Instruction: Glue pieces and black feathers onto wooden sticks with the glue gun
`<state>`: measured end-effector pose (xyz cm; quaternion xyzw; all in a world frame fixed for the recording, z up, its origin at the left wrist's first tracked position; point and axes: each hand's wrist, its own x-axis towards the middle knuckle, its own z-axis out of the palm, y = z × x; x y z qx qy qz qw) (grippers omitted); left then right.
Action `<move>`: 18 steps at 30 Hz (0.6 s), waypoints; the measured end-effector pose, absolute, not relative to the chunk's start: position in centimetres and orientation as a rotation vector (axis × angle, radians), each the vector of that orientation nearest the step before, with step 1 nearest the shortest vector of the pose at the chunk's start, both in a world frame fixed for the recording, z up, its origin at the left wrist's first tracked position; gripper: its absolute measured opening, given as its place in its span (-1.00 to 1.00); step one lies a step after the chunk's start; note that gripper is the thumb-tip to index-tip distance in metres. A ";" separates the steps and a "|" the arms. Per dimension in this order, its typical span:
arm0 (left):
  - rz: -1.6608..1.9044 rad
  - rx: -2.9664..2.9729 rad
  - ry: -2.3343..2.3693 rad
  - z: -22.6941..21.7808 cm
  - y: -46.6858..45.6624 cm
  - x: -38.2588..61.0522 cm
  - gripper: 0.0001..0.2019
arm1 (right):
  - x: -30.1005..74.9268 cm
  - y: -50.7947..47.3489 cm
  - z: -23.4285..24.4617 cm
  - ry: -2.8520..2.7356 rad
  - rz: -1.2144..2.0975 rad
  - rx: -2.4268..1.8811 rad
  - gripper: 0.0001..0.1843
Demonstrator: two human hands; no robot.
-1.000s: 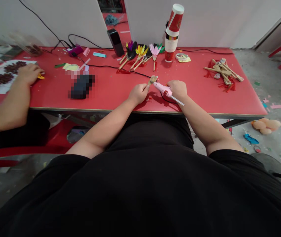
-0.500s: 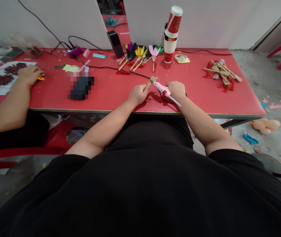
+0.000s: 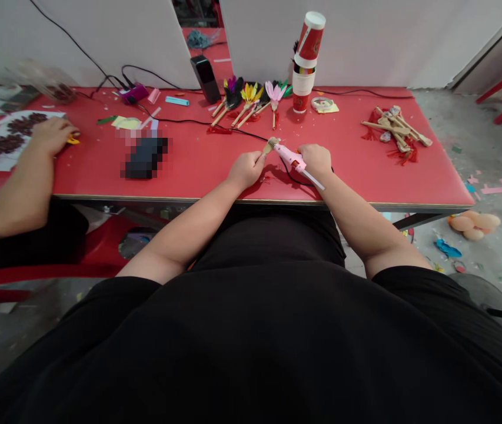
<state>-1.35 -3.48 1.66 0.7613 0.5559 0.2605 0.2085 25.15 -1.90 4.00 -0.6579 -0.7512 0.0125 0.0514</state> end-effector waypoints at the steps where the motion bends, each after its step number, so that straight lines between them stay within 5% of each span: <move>1: 0.731 2.118 1.543 1.6 -3.5 -1.4 -0.54 | 25.1 -1.9 4.1 -2.276 0.016 -2.028 -0.67; 18: 0.674 2.172 1.594 2.2 -4.0 -1.2 -0.56 | 25.4 -1.6 4.1 -2.108 0.020 -2.091 -0.75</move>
